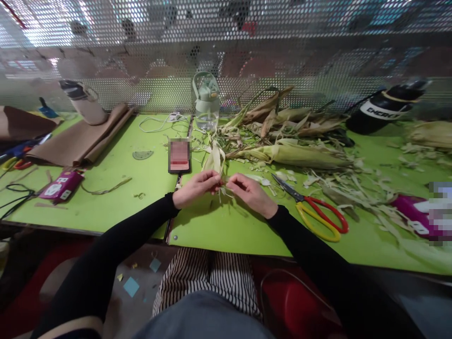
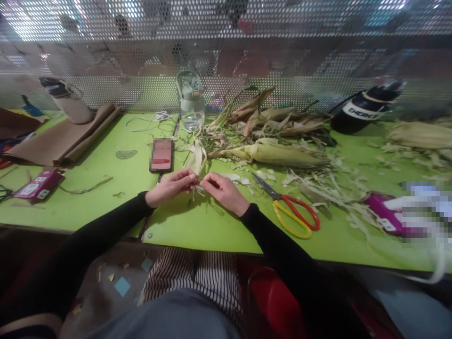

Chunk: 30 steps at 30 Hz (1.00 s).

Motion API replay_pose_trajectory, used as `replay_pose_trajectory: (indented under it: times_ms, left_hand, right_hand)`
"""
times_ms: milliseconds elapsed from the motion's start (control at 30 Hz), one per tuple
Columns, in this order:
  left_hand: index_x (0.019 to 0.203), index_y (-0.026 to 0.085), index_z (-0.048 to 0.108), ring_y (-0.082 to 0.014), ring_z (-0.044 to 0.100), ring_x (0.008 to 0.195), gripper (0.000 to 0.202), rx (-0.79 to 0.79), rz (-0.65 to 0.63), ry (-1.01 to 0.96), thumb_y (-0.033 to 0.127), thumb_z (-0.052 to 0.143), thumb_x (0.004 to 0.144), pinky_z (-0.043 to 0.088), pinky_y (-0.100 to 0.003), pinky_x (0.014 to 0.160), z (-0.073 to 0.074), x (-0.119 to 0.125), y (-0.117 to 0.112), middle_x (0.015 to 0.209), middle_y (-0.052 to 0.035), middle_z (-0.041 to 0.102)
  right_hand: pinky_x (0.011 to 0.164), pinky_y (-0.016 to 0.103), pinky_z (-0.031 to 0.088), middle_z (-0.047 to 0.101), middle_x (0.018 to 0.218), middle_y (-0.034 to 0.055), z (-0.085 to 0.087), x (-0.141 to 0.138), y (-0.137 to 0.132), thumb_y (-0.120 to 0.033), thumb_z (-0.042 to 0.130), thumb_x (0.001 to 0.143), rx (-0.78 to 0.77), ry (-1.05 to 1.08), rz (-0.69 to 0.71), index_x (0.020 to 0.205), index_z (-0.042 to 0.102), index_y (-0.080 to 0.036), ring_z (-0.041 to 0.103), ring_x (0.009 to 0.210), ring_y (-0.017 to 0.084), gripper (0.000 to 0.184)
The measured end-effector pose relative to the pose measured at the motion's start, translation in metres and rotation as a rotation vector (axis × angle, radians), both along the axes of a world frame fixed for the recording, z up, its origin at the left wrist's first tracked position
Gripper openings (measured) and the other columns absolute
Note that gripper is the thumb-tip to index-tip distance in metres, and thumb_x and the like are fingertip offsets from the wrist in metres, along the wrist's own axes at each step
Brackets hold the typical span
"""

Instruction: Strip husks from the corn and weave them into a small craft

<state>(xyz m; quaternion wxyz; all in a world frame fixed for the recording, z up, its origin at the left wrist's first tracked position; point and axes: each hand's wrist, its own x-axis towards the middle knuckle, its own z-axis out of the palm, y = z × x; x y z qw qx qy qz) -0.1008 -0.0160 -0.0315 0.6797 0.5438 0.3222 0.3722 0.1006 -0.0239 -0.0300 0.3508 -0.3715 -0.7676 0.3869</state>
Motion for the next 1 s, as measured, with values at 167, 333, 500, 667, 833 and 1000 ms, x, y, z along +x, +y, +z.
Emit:
replay_pose_trajectory:
  times_ms: [167,333,500,667,833,1000]
  left_hand:
    - [0.090,0.016,0.054,-0.0076,0.050,0.062,0.015,0.235,0.017,0.205,0.025,0.065,0.087,0.041,-0.022,0.061,-0.004,0.004,0.000,0.074,0.0033,0.055]
    - [0.077,0.017,0.054,-0.0099,0.047,0.065,0.014,0.583,0.086,0.547,0.019,0.064,0.086,0.038,-0.025,0.064,-0.003,0.009,-0.008,0.071,0.0021,0.055]
    - [0.087,0.015,0.058,-0.0098,0.051,0.068,0.019,0.363,-0.029,0.355,0.034,0.057,0.093,0.042,-0.025,0.067,0.001,0.006,-0.006,0.079,-0.0009,0.061]
    - [0.089,0.015,0.056,-0.0068,0.045,0.060,0.036,0.196,-0.010,0.169,0.050,0.066,0.087,0.037,-0.022,0.058,0.002,0.001,0.001,0.074,0.0021,0.056]
    - [0.085,0.016,0.057,-0.0078,0.043,0.059,0.029,0.286,0.046,0.205,0.043,0.065,0.088,0.036,-0.023,0.057,0.002,0.001,0.000,0.068,0.0045,0.050]
    - [0.083,0.017,0.057,-0.0088,0.046,0.061,0.012,0.432,0.120,0.375,0.026,0.062,0.089,0.038,-0.023,0.062,0.004,0.000,-0.003,0.068,0.0040,0.055]
  right_hand:
    - [0.068,0.030,0.043,0.054,0.086,0.0023,0.003,0.000,0.002,-0.050,0.066,0.090,0.087,0.136,-0.016,0.073,0.062,-0.021,0.052,0.078,0.016,0.033]
    - [0.062,0.029,0.044,0.056,0.070,-0.0011,0.003,0.000,0.000,-0.048,0.066,0.090,0.055,0.147,0.022,0.074,0.064,-0.021,0.050,0.065,0.013,0.031]
    - [0.063,0.030,0.054,0.059,0.122,0.0069,0.004,0.001,0.000,-0.039,0.067,0.090,0.156,0.150,-0.310,0.108,0.067,-0.025,0.059,0.085,0.016,0.023]
    - [0.065,0.033,0.051,0.064,0.098,0.0051,0.007,0.004,-0.001,-0.034,0.066,0.090,0.394,-0.024,-0.362,0.090,0.071,-0.023,0.056,0.076,0.017,0.013]
    - [0.070,0.035,0.052,0.072,0.100,0.0087,0.005,-0.003,-0.005,-0.035,0.061,0.094,0.190,-0.079,-0.155,0.106,0.075,-0.021,0.065,0.082,0.019,0.023]
    - [0.074,0.035,0.053,0.075,0.090,0.0061,0.002,-0.005,-0.005,-0.039,0.065,0.091,0.136,-0.017,-0.197,0.092,0.075,-0.021,0.067,0.081,0.020,0.020]
